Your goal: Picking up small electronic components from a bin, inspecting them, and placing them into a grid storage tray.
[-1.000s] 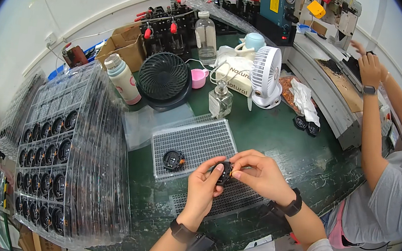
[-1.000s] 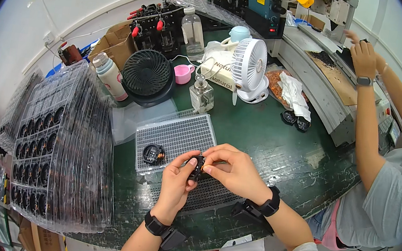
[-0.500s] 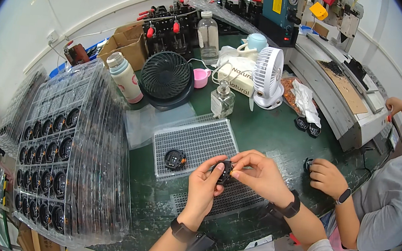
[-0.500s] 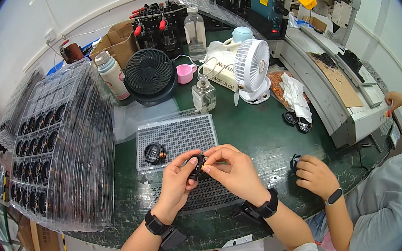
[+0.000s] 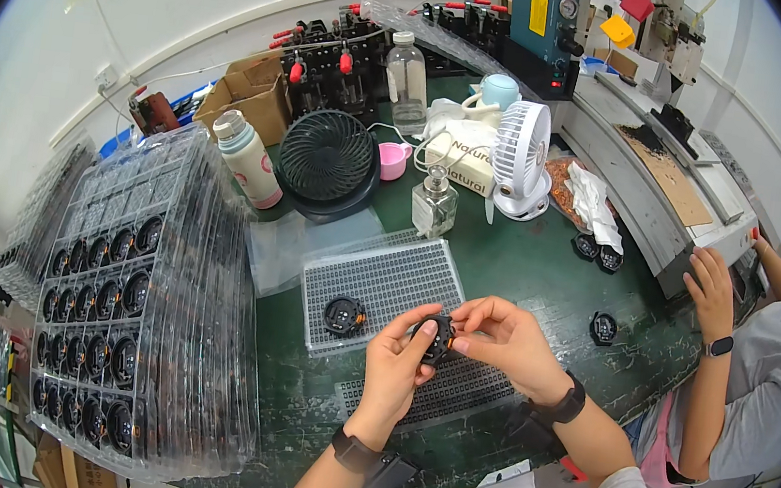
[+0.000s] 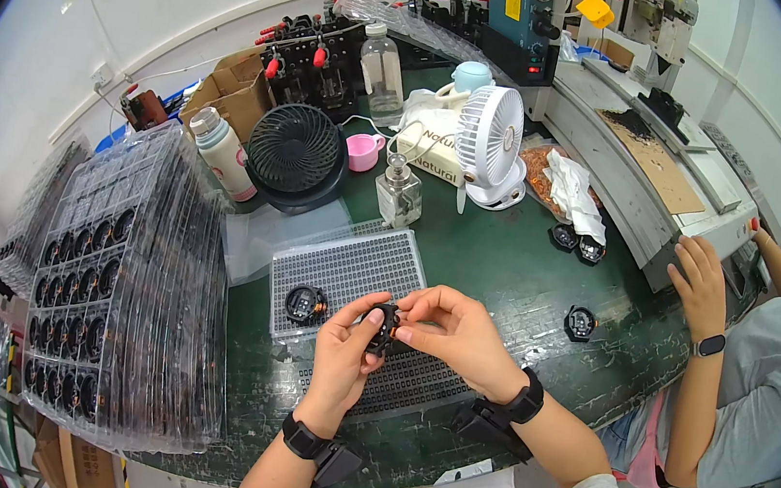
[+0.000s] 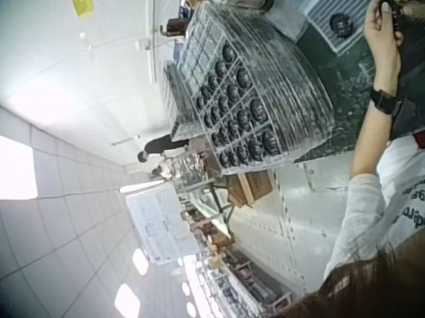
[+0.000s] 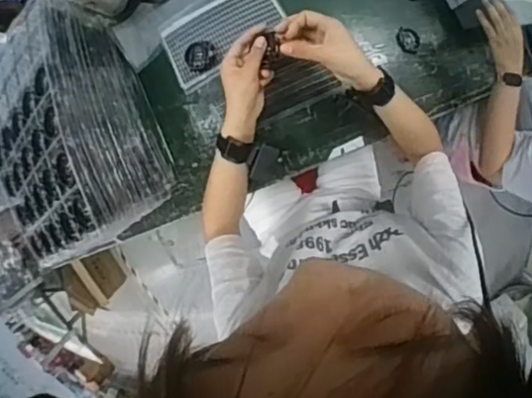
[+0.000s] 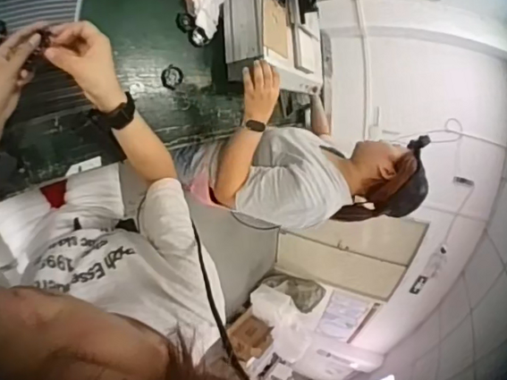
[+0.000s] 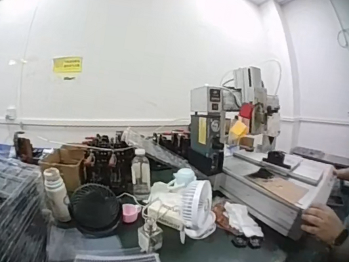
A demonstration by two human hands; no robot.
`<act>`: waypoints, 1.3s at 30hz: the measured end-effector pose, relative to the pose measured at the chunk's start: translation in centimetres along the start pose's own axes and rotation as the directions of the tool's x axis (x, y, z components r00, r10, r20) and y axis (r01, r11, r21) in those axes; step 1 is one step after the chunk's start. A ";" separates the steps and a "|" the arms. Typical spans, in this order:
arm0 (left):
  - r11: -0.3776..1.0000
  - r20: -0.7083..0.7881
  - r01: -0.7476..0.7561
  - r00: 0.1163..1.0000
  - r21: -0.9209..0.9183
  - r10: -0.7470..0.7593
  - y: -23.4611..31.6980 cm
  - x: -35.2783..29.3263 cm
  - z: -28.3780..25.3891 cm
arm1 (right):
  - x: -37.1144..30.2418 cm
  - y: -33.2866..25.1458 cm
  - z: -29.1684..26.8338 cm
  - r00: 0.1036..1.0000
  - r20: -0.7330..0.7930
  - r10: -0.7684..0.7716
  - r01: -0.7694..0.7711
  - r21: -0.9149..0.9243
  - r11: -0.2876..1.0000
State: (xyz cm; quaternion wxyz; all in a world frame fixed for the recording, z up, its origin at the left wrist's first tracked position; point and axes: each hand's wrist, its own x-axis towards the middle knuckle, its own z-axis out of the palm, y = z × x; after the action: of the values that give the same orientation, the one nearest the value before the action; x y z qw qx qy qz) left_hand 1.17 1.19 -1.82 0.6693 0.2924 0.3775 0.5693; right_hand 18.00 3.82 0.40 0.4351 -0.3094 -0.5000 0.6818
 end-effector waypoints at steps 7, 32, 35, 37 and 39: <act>0.998 -0.008 -0.021 1.000 0.054 0.021 0.1 -0.1 0.0 | 0.2 0.2 -0.4 0.997 0.039 0.072 -0.076 0.106 0.992; 0.554 -0.257 -0.121 0.791 0.824 0.555 4.4 3.7 -9.7 | -10.6 -6.0 -16.3 0.943 -0.311 -0.117 -0.305 -0.950 0.068; 0.488 -0.215 -0.135 0.774 0.863 0.595 3.9 3.8 -10.6 | -9.8 -5.0 -16.9 0.950 -0.297 -0.099 -0.288 -0.952 0.100; 0.422 -0.161 -0.164 0.756 0.891 0.634 3.6 4.2 -11.2 | -9.5 -5.0 -17.3 0.945 -0.313 -0.100 -0.302 -0.947 0.107; 0.316 -0.098 -0.154 0.750 0.936 0.654 3.5 4.2 -11.3 | -9.1 -5.0 -17.9 0.960 -0.272 -0.063 -0.264 -0.959 0.107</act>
State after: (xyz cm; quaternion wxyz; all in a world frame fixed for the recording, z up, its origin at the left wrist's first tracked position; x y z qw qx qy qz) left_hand -9.93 5.51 -5.77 0.1274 0.5394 0.6744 0.4879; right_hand 38.63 3.60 -0.44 0.1282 -0.6345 -0.7453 0.1597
